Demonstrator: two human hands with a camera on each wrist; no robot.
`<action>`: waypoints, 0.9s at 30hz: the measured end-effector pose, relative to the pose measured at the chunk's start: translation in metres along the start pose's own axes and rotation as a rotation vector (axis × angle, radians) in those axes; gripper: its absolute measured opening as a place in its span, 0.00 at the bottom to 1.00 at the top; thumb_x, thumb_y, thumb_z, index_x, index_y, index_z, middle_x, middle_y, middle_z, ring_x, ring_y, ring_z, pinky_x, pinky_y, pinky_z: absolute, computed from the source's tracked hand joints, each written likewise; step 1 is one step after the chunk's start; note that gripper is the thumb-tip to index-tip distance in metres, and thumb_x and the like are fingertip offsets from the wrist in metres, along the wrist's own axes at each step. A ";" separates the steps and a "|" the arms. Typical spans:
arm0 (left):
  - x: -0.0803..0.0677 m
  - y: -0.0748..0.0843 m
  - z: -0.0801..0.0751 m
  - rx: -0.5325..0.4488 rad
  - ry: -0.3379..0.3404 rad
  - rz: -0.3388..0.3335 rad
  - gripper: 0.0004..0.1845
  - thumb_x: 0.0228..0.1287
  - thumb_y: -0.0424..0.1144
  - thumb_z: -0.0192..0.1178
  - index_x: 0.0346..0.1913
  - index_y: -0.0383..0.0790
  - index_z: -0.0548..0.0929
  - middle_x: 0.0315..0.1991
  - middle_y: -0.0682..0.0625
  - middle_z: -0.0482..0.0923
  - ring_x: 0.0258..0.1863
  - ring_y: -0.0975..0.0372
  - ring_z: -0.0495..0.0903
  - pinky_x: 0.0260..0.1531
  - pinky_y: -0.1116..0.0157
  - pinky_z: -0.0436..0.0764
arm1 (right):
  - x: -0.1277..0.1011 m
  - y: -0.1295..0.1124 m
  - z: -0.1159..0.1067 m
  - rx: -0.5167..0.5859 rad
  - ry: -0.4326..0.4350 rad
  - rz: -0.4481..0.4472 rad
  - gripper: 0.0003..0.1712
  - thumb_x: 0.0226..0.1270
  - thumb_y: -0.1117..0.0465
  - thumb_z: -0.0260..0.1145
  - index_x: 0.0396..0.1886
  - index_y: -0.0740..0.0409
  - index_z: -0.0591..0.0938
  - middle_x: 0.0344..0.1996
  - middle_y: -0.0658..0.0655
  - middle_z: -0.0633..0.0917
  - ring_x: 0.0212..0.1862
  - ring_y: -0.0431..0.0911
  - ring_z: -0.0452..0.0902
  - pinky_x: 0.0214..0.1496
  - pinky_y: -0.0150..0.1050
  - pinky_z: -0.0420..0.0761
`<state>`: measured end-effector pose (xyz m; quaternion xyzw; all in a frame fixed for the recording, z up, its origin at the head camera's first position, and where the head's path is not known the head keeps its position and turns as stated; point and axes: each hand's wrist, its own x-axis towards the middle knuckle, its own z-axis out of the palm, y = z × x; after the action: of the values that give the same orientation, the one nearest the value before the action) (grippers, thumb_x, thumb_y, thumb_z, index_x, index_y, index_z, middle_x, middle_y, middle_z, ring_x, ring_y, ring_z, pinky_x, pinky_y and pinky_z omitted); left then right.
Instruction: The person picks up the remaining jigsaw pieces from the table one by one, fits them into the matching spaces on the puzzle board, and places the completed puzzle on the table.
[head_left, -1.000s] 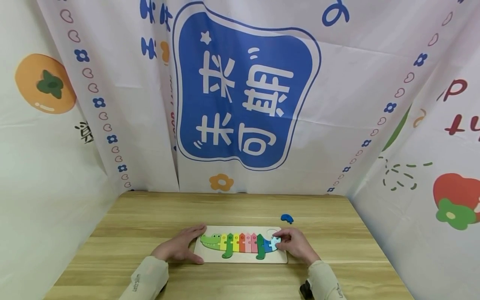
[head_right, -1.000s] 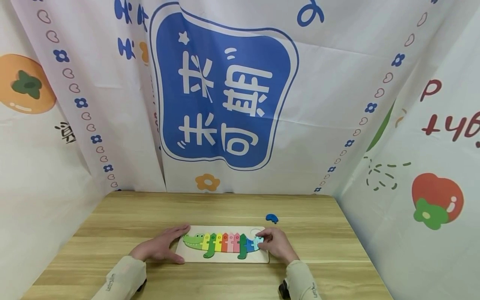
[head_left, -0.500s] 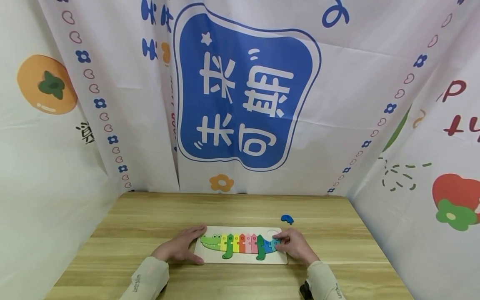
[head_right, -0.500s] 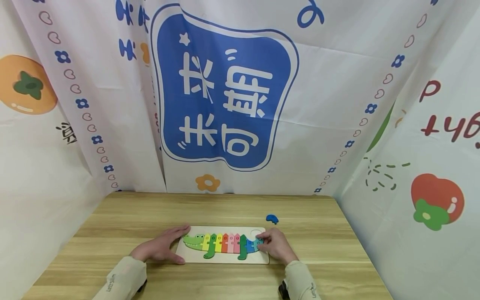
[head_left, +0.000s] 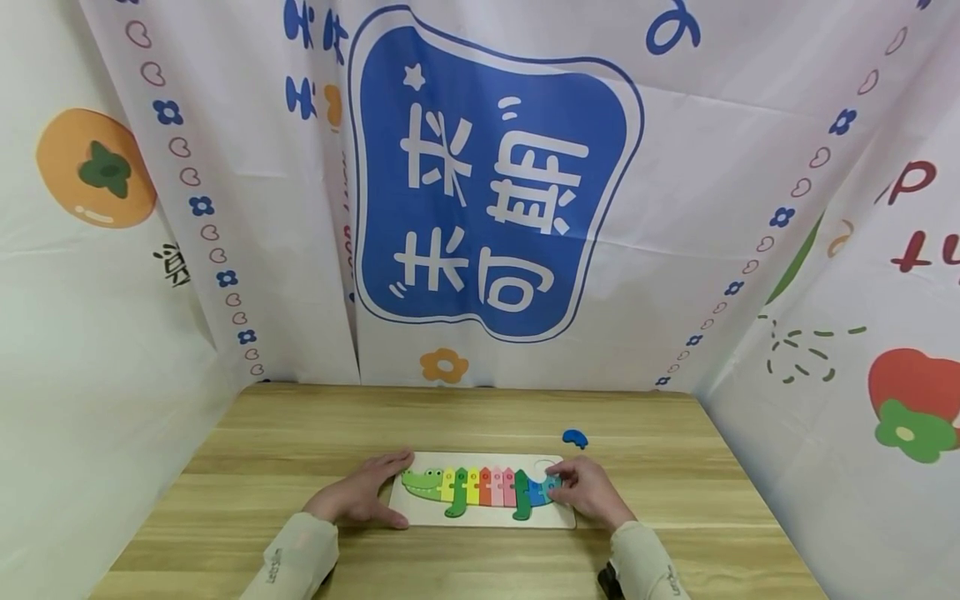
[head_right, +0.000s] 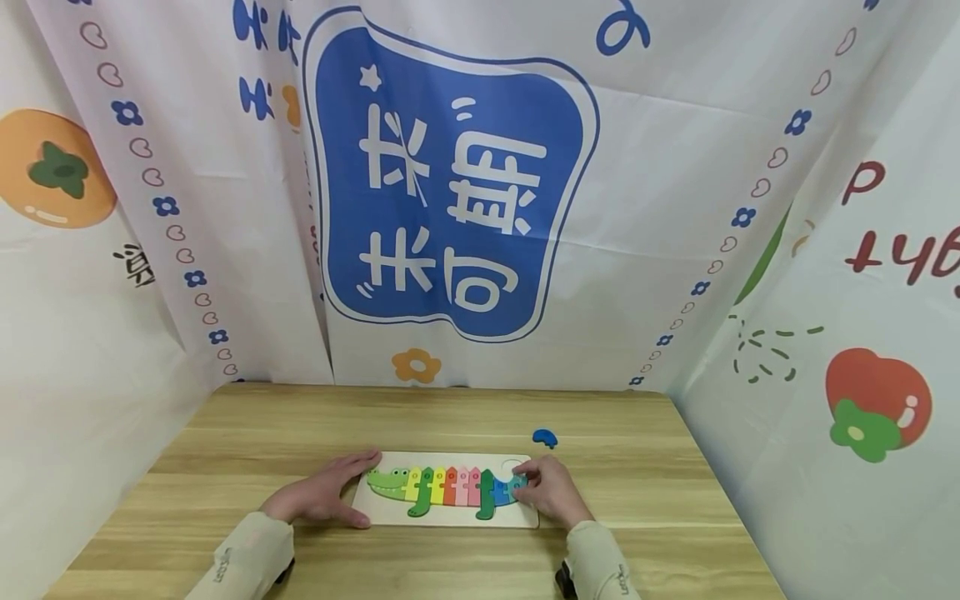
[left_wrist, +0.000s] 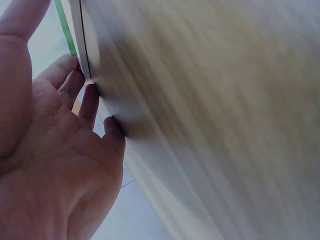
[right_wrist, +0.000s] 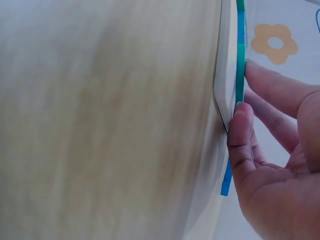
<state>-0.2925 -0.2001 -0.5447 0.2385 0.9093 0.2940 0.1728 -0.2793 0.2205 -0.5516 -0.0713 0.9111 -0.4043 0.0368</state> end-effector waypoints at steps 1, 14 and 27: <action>0.000 0.000 0.000 -0.001 0.000 0.001 0.58 0.52 0.54 0.80 0.80 0.34 0.60 0.82 0.35 0.52 0.79 0.33 0.50 0.74 0.32 0.56 | 0.000 0.000 0.000 0.001 0.003 0.006 0.15 0.59 0.65 0.79 0.47 0.59 0.91 0.39 0.54 0.81 0.39 0.46 0.72 0.40 0.37 0.75; -0.001 0.004 -0.001 -0.009 -0.007 -0.022 0.58 0.53 0.54 0.80 0.81 0.37 0.60 0.83 0.37 0.52 0.80 0.34 0.50 0.74 0.32 0.56 | 0.001 -0.002 0.004 0.014 0.040 0.082 0.12 0.63 0.66 0.76 0.47 0.57 0.89 0.38 0.54 0.83 0.38 0.46 0.74 0.42 0.40 0.80; 0.001 -0.002 0.000 -0.001 -0.011 -0.017 0.59 0.52 0.55 0.80 0.81 0.36 0.59 0.83 0.37 0.52 0.80 0.34 0.50 0.74 0.32 0.57 | -0.001 -0.001 -0.001 0.038 0.028 0.070 0.15 0.63 0.65 0.77 0.49 0.59 0.88 0.37 0.55 0.82 0.38 0.46 0.74 0.41 0.39 0.79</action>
<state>-0.2943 -0.2008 -0.5461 0.2324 0.9102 0.2914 0.1805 -0.2788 0.2209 -0.5500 -0.0327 0.9056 -0.4211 0.0395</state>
